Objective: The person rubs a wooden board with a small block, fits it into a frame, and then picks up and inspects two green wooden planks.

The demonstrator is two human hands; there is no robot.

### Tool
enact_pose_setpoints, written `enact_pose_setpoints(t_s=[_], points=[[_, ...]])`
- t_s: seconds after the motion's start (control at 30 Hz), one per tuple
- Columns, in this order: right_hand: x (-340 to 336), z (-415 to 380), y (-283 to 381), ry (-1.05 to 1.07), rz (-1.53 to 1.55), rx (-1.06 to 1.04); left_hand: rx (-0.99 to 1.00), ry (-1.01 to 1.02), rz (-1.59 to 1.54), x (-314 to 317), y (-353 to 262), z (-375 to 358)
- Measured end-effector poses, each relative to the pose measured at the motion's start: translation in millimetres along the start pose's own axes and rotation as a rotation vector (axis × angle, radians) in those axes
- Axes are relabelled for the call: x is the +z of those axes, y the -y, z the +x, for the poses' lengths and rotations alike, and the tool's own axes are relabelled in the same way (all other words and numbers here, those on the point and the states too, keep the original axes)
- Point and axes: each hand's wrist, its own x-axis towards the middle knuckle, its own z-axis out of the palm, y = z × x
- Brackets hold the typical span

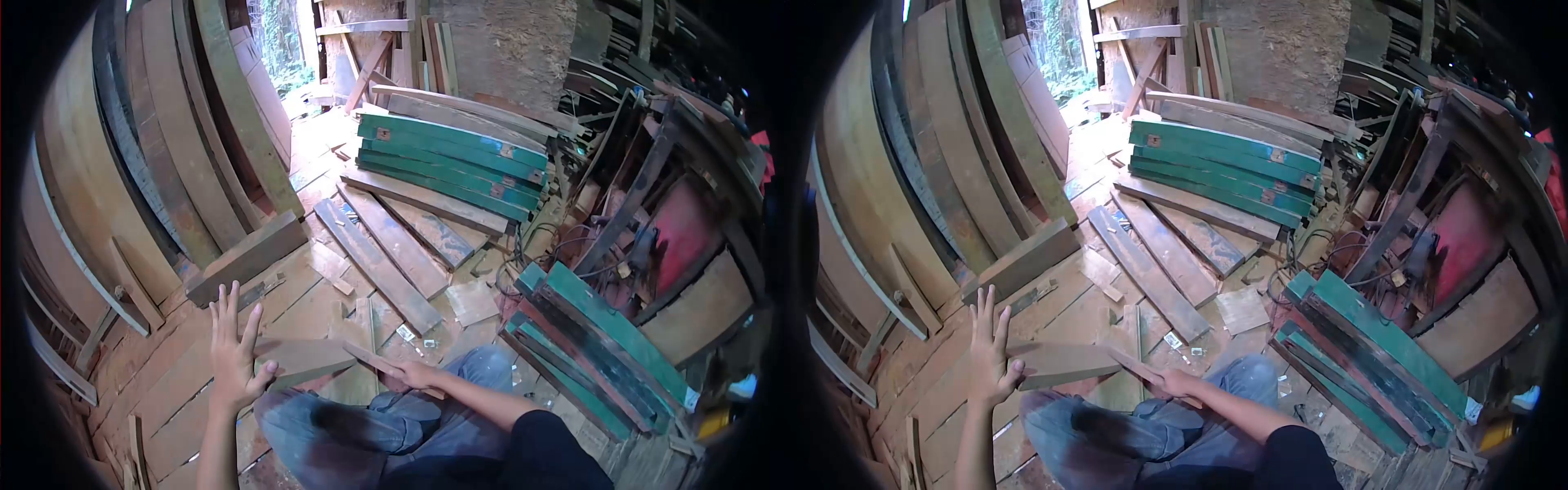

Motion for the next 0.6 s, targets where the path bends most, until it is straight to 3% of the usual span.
enact_pose_setpoints(t_s=[0.03, 0.1, 0.17, 0.27, 0.3, 0.43, 0.5, 0.6], points=[[-2, 5, -1, -0.062, 0.022, -0.13, 0.013, -0.016, 0.005, 0, 3, 5], [-33, -25, 83, 0.08, 0.316, -0.074, 0.013, -0.011, -0.011, 4, 5, 8], [-49, -54, 159, 0.115, 0.375, -0.151, -0.012, 0.0, -0.009, 7, 1, 11], [-44, -53, 157, 0.122, 0.399, -0.255, -0.016, 0.002, 0.012, 4, -5, 20], [-38, -47, 140, 0.103, 0.404, -0.136, -0.015, 0.013, 0.008, 2, -5, 19], [25, 13, -17, -0.161, 0.127, -0.277, -0.008, 0.031, 0.02, 3, -4, 14], [18, 16, -5, -0.105, 0.147, -0.257, -0.001, 0.009, 0.024, 6, -2, 19], [-54, -52, 155, 0.194, 0.38, -0.04, -0.012, 0.016, 0.007, 11, -4, 19]])
